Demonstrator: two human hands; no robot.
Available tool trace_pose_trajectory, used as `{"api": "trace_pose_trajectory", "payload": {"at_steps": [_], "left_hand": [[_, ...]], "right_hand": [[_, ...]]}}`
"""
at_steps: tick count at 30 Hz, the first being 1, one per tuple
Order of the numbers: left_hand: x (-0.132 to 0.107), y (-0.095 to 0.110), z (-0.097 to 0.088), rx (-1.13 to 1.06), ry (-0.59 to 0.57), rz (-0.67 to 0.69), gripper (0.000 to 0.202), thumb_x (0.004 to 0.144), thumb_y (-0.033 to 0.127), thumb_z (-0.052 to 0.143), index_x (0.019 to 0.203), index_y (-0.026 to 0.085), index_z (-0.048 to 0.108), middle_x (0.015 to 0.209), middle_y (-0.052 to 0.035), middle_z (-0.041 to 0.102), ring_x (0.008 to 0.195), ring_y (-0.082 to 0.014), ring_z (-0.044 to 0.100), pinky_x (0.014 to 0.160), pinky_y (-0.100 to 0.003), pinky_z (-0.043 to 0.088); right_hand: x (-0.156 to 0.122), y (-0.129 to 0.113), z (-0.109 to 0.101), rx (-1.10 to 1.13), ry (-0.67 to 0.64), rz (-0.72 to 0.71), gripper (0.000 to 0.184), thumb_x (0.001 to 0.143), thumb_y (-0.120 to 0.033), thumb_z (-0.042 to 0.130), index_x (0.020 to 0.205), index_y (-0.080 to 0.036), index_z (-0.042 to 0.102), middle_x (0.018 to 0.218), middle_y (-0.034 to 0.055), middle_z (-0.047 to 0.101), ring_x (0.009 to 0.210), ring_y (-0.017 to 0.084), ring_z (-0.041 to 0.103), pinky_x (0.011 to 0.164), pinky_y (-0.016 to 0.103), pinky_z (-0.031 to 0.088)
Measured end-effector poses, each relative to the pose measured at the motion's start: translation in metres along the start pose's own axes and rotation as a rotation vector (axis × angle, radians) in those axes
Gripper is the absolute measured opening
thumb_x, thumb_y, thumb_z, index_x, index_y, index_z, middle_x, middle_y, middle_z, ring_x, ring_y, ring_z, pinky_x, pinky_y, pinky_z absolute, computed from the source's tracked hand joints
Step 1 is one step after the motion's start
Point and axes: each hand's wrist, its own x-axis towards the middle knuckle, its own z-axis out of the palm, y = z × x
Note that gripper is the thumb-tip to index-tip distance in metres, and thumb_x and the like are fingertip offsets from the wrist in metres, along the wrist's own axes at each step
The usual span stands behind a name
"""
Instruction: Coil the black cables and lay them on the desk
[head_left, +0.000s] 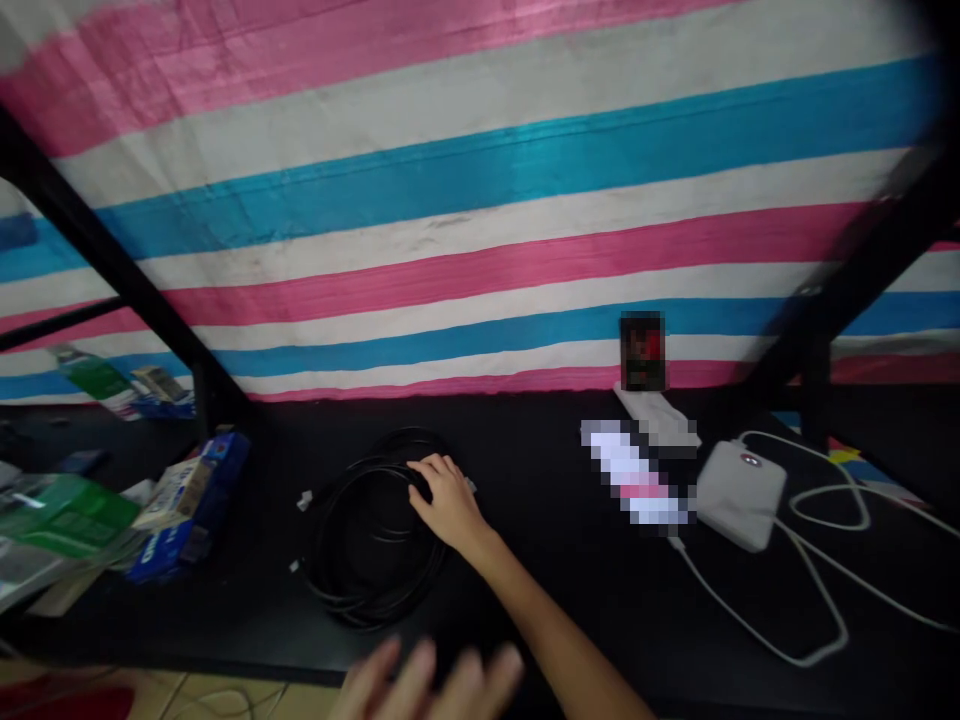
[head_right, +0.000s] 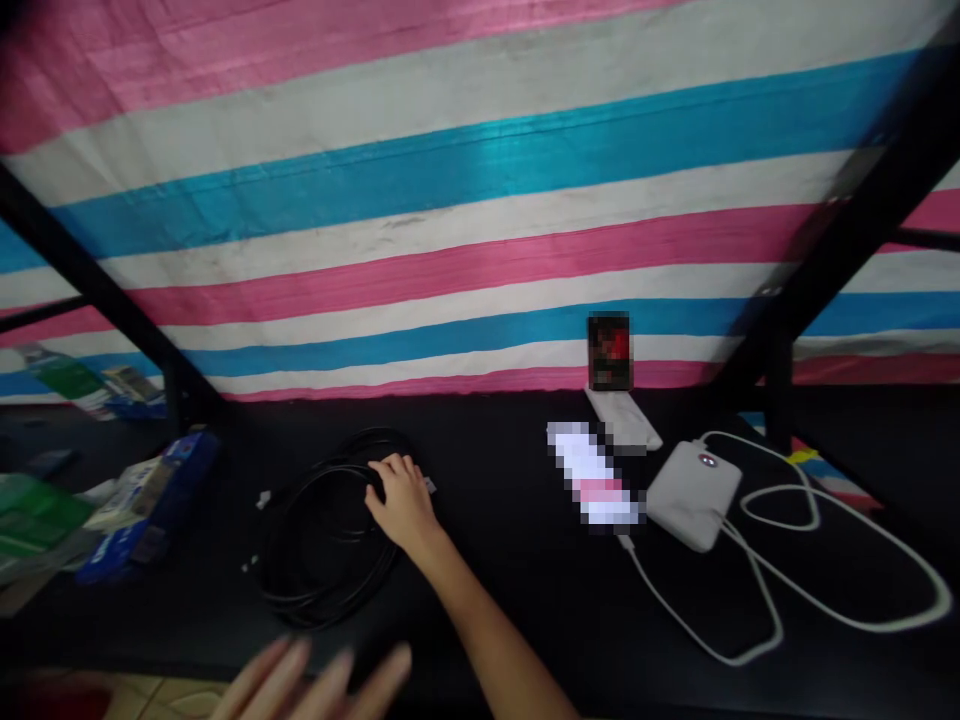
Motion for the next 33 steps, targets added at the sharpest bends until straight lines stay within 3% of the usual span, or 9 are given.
{"api": "trace_pose_trajectory", "payload": {"at_steps": [2,4,6,13,23,29,33], "left_hand": [[0.02,0.0,-0.002,-0.036,0.021,0.286,0.016,0.066,0.039,0.072,0.077,0.027,0.07,0.094,-0.0059,0.064,0.093,-0.0226,0.059,0.084,-0.037,0.049],[0.034,0.004,-0.006,-0.068,0.089,0.613,0.011,0.062,0.025,0.075,0.071,0.029,0.07,0.102,-0.0046,0.063,0.106,-0.0256,0.055,0.091,-0.039,0.042],[0.043,0.009,-0.014,-0.109,0.149,0.759,0.013,0.068,0.017,0.068,0.077,0.027,0.069,0.115,-0.0041,0.058,0.115,-0.0256,0.049,0.094,-0.042,0.038],[0.049,0.013,-0.033,-0.331,0.026,0.549,0.009,0.077,0.017,0.058,0.073,0.023,0.062,0.123,-0.0038,0.055,0.118,-0.0244,0.047,0.095,-0.042,0.037],[0.044,0.015,-0.026,-0.368,-0.028,0.513,0.011,0.073,0.02,0.066,0.063,0.024,0.064,0.118,-0.0013,0.06,0.12,-0.0256,0.046,0.094,-0.042,0.035],[0.04,0.017,-0.027,-0.414,-0.089,0.539,0.011,0.078,0.02,0.058,0.082,0.027,0.065,0.124,-0.0009,0.056,0.119,-0.022,0.046,0.096,-0.038,0.033],[0.033,0.02,-0.025,-0.501,-0.117,0.508,0.017,0.082,0.018,0.052,0.077,0.028,0.065,0.122,0.0023,0.057,0.118,-0.0179,0.047,0.095,-0.032,0.034]], "right_hand": [[0.0,0.0,0.0,0.004,0.0,0.009,0.031,0.085,-0.022,0.05,0.115,-0.024,0.057,0.106,0.0059,0.059,0.101,0.021,0.051,0.091,0.04,0.041],[0.001,0.0,0.0,-0.004,-0.007,0.01,0.031,0.084,-0.021,0.051,0.115,-0.023,0.058,0.105,0.0061,0.059,0.1,0.022,0.051,0.091,0.04,0.041],[0.001,0.0,0.0,-0.012,-0.007,-0.008,0.032,0.084,-0.021,0.05,0.116,-0.022,0.058,0.105,0.0064,0.059,0.1,0.022,0.051,0.09,0.04,0.042],[0.002,0.001,0.002,-0.028,-0.012,-0.028,0.031,0.086,-0.024,0.049,0.116,-0.024,0.057,0.105,0.006,0.059,0.1,0.023,0.051,0.088,0.041,0.044],[0.003,0.003,0.005,-0.042,-0.009,-0.038,0.032,0.086,-0.023,0.049,0.117,-0.023,0.057,0.104,0.0064,0.059,0.099,0.022,0.052,0.085,0.04,0.046],[0.002,0.002,0.003,-0.041,-0.014,-0.045,0.032,0.086,-0.023,0.048,0.117,-0.022,0.057,0.105,0.0073,0.059,0.1,0.023,0.052,0.088,0.042,0.045],[0.002,0.003,0.004,-0.042,-0.023,-0.048,0.033,0.087,-0.024,0.047,0.119,-0.025,0.056,0.105,0.0068,0.058,0.1,0.023,0.051,0.088,0.044,0.044]]}}
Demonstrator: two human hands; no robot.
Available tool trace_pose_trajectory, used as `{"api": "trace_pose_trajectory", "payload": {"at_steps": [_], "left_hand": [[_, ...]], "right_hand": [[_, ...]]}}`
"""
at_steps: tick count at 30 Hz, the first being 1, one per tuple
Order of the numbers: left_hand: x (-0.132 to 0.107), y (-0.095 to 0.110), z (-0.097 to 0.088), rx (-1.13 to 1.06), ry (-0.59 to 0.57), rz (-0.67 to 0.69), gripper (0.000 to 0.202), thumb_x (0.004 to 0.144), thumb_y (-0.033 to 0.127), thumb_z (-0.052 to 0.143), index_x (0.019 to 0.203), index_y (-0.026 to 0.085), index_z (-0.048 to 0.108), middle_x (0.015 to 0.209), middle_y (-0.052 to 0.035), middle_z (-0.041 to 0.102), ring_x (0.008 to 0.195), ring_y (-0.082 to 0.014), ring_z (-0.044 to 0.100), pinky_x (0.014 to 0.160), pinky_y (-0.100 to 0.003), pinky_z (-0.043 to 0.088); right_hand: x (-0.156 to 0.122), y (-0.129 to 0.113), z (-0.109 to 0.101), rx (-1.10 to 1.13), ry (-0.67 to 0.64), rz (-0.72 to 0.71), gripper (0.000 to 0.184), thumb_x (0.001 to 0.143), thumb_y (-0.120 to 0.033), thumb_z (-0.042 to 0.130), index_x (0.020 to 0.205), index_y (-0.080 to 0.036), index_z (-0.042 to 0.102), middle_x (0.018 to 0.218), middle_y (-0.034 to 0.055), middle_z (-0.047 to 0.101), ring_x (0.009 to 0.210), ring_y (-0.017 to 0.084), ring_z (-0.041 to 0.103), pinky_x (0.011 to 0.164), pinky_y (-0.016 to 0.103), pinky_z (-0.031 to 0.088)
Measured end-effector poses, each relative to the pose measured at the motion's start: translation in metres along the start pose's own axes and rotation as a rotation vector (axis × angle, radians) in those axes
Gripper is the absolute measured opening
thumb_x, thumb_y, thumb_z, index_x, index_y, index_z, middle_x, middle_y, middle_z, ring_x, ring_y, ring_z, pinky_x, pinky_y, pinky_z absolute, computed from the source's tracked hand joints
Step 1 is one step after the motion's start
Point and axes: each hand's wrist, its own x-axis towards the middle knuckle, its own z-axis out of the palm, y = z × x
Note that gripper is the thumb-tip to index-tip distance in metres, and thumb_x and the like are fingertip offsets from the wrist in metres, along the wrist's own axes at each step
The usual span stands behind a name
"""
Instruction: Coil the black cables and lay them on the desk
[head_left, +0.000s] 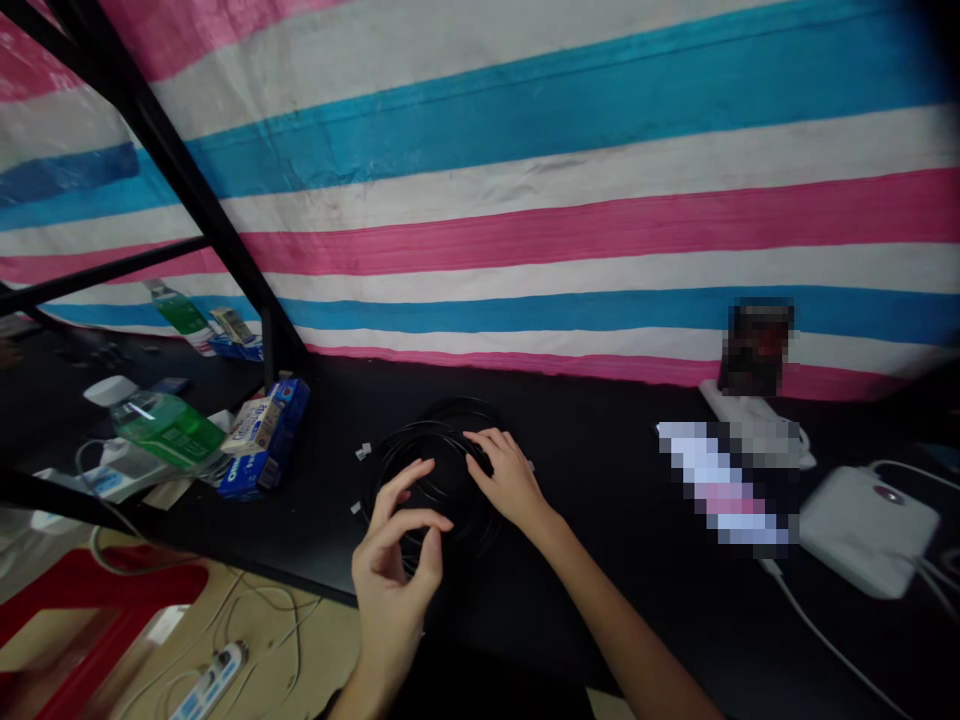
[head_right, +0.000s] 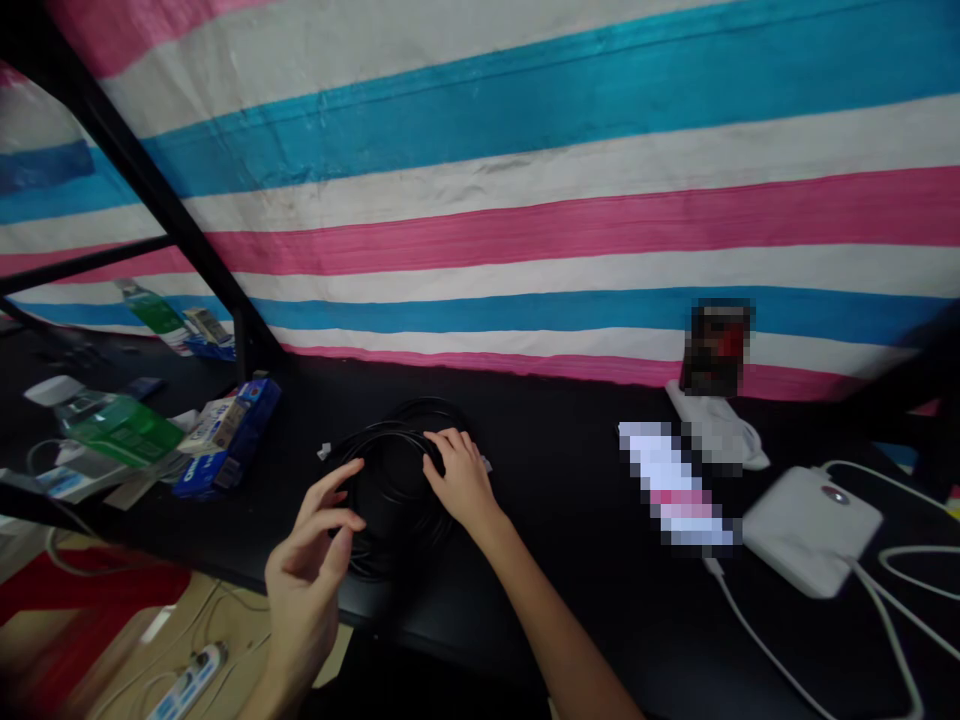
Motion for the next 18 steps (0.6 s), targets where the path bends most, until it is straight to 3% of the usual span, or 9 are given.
{"api": "trace_pose_trajectory", "payload": {"at_steps": [10,14,18], "left_hand": [[-0.004,0.003,0.006,0.013,-0.028,-0.045,0.02,0.08,0.016,0.058,0.086,0.032,0.066,0.126,0.0053,0.055,0.119,-0.0156,0.046,0.097,-0.029,0.033],[-0.005,-0.001,0.003,0.077,-0.032,-0.032,0.008,0.076,0.018,0.061,0.075,0.025,0.06,0.125,0.0014,0.054,0.118,-0.0199,0.047,0.099,-0.035,0.031],[-0.006,-0.008,0.007,0.103,0.011,0.002,0.01,0.076,0.016,0.058,0.07,0.022,0.055,0.121,-0.0023,0.056,0.114,-0.0218,0.049,0.094,-0.038,0.036]], "right_hand": [[0.0,-0.003,-0.002,0.002,-0.026,0.021,0.034,0.087,-0.024,0.047,0.12,-0.023,0.055,0.107,0.0069,0.058,0.102,0.022,0.05,0.089,0.042,0.043],[0.0,-0.007,-0.005,0.006,-0.032,0.051,0.033,0.086,-0.024,0.047,0.119,-0.023,0.055,0.107,0.0063,0.058,0.101,0.022,0.05,0.089,0.041,0.042],[-0.003,-0.011,-0.008,0.009,-0.026,0.073,0.034,0.085,-0.023,0.05,0.118,-0.023,0.055,0.108,0.0055,0.058,0.101,0.021,0.049,0.091,0.039,0.042]]}}
